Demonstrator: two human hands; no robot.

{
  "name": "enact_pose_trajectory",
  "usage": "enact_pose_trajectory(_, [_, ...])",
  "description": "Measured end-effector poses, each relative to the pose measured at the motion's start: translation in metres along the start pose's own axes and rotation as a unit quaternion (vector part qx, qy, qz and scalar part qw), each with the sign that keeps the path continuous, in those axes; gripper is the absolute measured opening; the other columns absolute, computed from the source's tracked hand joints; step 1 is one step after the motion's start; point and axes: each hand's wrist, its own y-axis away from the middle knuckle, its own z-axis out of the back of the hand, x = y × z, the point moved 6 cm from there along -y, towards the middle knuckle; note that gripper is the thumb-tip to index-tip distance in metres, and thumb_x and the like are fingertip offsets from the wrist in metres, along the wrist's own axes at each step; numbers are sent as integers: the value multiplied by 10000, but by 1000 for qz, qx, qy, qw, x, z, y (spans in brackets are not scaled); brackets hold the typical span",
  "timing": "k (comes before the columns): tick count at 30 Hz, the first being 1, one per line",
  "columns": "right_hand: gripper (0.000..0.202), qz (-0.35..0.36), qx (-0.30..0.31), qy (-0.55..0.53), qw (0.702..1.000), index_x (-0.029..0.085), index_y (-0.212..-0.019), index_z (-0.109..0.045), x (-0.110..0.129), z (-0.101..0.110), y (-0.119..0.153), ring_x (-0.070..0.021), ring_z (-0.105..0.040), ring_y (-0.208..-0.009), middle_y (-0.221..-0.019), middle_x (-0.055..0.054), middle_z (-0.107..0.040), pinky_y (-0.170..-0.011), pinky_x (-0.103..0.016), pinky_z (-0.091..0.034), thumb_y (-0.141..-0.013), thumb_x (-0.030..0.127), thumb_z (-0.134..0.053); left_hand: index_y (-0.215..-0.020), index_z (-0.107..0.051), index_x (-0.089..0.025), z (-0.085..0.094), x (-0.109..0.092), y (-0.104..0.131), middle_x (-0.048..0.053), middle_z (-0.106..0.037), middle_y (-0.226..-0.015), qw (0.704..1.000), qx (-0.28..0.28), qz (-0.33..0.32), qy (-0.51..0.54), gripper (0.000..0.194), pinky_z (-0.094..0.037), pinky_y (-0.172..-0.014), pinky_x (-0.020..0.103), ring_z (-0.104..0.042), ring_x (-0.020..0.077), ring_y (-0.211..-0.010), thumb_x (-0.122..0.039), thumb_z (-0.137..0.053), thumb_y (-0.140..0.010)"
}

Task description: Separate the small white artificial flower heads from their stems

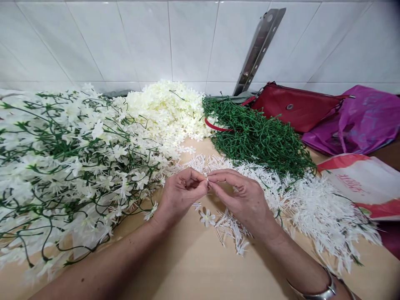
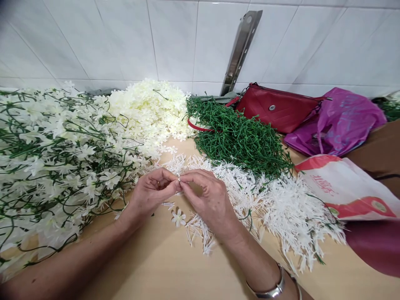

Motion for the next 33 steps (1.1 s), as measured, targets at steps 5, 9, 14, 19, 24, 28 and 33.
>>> enact_pose_trajectory(5, [117, -8, 0, -2, 1000, 243, -874, -771, 0, 1, 0, -206, -760, -878, -924, -44, -813, -867, -405, -604, -863, 193, -666, -800, -725, -149, -1, -2, 1, 12, -715, -715, 1000, 11, 13, -21, 113, -482, -652, 218, -621, 116, -661, -258, -712, -827])
enact_pose_trajectory(9, [112, -8, -2, 2, 1000, 244, -876, -772, 0, 2, -1, -213, -762, -884, -928, -44, -814, -884, -420, -606, -856, 188, -677, -764, -733, -147, -2, -5, 1, 10, -717, -703, 1000, 8, 18, -23, 120, -485, -649, 209, -623, 113, -653, -255, -717, -815])
enact_pose_trajectory(14, [107, -6, 1, 6, 1000, 253, -876, -771, 0, 2, -1, -214, -763, -891, -938, -40, -815, -893, -418, -605, -860, 195, -683, -786, -759, -149, -2, -4, 1, 16, -729, -713, 1000, 16, 18, -20, 142, -484, -639, 211, -625, 118, -652, -275, -716, -832])
enact_pose_trajectory(19, [115, -5, 2, 5, 1000, 246, -878, -769, 1, 1, 0, -213, -760, -896, -932, -43, -813, -880, -408, -602, -867, 185, -671, -796, -768, -146, -2, -5, 1, 15, -729, -712, 999, 25, 20, -24, 153, -483, -649, 215, -624, 120, -661, -285, -721, -836])
enact_pose_trajectory(24, [115, 8, -1, 7, 1000, 234, -882, -765, 2, 2, 0, -212, -761, -894, -932, -47, -814, -871, -405, -605, -873, 179, -664, -782, -762, -134, -2, -7, 2, 26, -738, -718, 999, 19, 31, -31, 164, -479, -642, 216, -625, 120, -655, -291, -731, -820])
enact_pose_trajectory(28, [136, 11, 7, 7, 1000, 249, -881, -760, 3, 2, 0, -210, -763, -905, -953, -40, -814, -876, -407, -607, -874, 169, -649, -782, -758, -132, -3, -7, 2, 33, -741, -725, 999, 20, 31, -23, 163, -483, -643, 218, -630, 121, -658, -292, -742, -810])
enact_pose_trajectory(33, [154, 23, 9, 5, 1000, 241, -902, -766, 6, 2, -1, -208, -764, -914, -970, -50, -813, -879, -398, -610, -876, 156, -640, -774, -747, -131, -3, -8, 2, 29, -729, -717, 999, 20, 29, -17, 168, -476, -632, 215, -619, 115, -646, -296, -744, -806])
